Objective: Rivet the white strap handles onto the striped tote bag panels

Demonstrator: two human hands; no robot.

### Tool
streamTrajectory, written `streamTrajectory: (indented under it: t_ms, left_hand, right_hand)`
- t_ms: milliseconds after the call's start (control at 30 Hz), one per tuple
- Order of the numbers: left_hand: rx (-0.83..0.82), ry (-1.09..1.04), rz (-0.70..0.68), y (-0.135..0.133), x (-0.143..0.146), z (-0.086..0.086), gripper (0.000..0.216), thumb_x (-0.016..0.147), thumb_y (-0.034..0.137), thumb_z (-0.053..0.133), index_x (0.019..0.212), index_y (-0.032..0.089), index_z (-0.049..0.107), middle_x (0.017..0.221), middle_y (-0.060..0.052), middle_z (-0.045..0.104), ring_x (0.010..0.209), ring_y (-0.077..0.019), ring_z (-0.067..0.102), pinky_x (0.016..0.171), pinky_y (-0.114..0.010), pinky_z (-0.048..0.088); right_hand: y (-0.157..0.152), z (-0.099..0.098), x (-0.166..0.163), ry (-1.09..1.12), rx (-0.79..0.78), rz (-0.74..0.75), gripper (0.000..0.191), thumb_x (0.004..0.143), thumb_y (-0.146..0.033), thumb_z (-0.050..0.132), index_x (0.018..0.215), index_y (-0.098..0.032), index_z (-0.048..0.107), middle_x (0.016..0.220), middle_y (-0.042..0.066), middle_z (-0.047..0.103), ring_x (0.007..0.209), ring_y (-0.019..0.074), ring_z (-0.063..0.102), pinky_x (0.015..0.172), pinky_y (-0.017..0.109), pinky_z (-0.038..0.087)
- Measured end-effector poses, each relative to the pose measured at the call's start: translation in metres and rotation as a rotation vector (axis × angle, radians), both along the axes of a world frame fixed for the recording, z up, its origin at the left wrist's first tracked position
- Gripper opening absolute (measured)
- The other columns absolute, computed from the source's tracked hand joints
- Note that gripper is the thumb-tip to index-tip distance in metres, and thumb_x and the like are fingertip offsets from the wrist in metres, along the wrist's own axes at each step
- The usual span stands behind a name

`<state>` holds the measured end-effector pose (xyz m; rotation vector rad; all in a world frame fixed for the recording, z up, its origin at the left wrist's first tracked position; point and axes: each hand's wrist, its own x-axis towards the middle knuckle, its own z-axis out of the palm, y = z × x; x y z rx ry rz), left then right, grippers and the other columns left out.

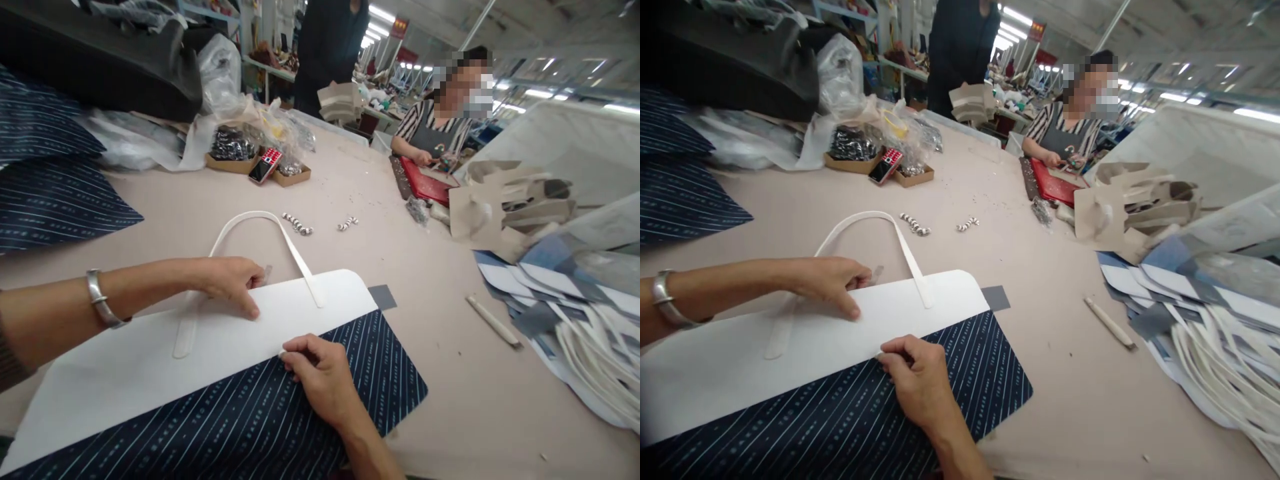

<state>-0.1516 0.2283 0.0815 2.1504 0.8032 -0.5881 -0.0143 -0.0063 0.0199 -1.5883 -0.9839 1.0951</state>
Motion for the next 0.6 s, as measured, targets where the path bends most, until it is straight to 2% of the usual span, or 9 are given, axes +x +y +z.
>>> streamTrajectory:
  t_ms: [100,167,233,300,433,600]
  left_hand:
    - [-0.268,0.011,-0.011,-0.002,0.002,-0.002,0.053,0.057,0.057,0.074,0.095,0.020,0.069,0.093,-0.006,0.075,0.084,-0.0248,0.068,0.068,-0.030,0.049]
    - [-0.503,0.048,0.025,-0.005,0.001,-0.005,0.053,0.061,0.057,0.073,0.099,0.020,0.072,0.092,-0.007,0.077,0.080,-0.0260,0.071,0.070,-0.033,0.054]
    - [-0.732,0.078,0.070,-0.007,0.000,-0.008,0.045,0.060,0.048,0.077,0.094,0.020,0.074,0.087,-0.008,0.078,0.077,-0.0270,0.071,0.070,-0.035,0.056]
    - [-0.870,0.072,0.092,-0.009,0.000,-0.011,0.038,0.056,0.037,0.080,0.088,0.019,0.075,0.086,-0.008,0.078,0.079,-0.0283,0.072,0.073,-0.036,0.057]
    - [-0.906,0.060,0.101,-0.008,0.001,-0.018,0.038,0.056,0.032,0.076,0.092,0.021,0.076,0.089,-0.008,0.078,0.085,-0.0320,0.073,0.078,-0.041,0.059]
    - [-0.965,0.057,0.122,-0.005,-0.001,-0.029,0.037,0.062,0.032,0.076,0.097,0.021,0.077,0.096,-0.011,0.078,0.085,-0.0336,0.074,0.084,-0.044,0.058]
  right_hand:
    - [-0.005,0.003,-0.005,-0.027,0.007,0.018,0.010,0.083,-0.023,0.073,0.087,-0.021,0.081,0.070,0.000,0.077,0.061,0.0140,0.068,0.061,0.024,0.053]
    - [-0.005,0.003,-0.010,-0.074,0.035,0.030,0.009,0.083,-0.022,0.073,0.086,-0.021,0.082,0.073,0.000,0.078,0.065,0.0144,0.070,0.066,0.024,0.054]
    - [-0.006,0.002,-0.014,-0.126,0.066,0.032,0.009,0.084,-0.020,0.074,0.087,-0.022,0.082,0.077,0.000,0.080,0.068,0.0143,0.071,0.070,0.024,0.055]
    - [-0.005,0.001,-0.016,-0.191,0.091,0.030,0.010,0.084,-0.019,0.074,0.087,-0.022,0.083,0.078,0.001,0.080,0.069,0.0141,0.072,0.072,0.024,0.055]
    - [-0.006,0.001,-0.017,-0.327,0.156,0.046,0.010,0.086,-0.016,0.073,0.088,-0.020,0.082,0.080,0.002,0.079,0.069,0.0133,0.071,0.070,0.022,0.054]
    - [-0.006,0.002,-0.017,-0.388,0.173,0.050,0.011,0.086,-0.014,0.072,0.088,-0.020,0.081,0.079,0.001,0.077,0.066,0.0117,0.068,0.065,0.021,0.050]
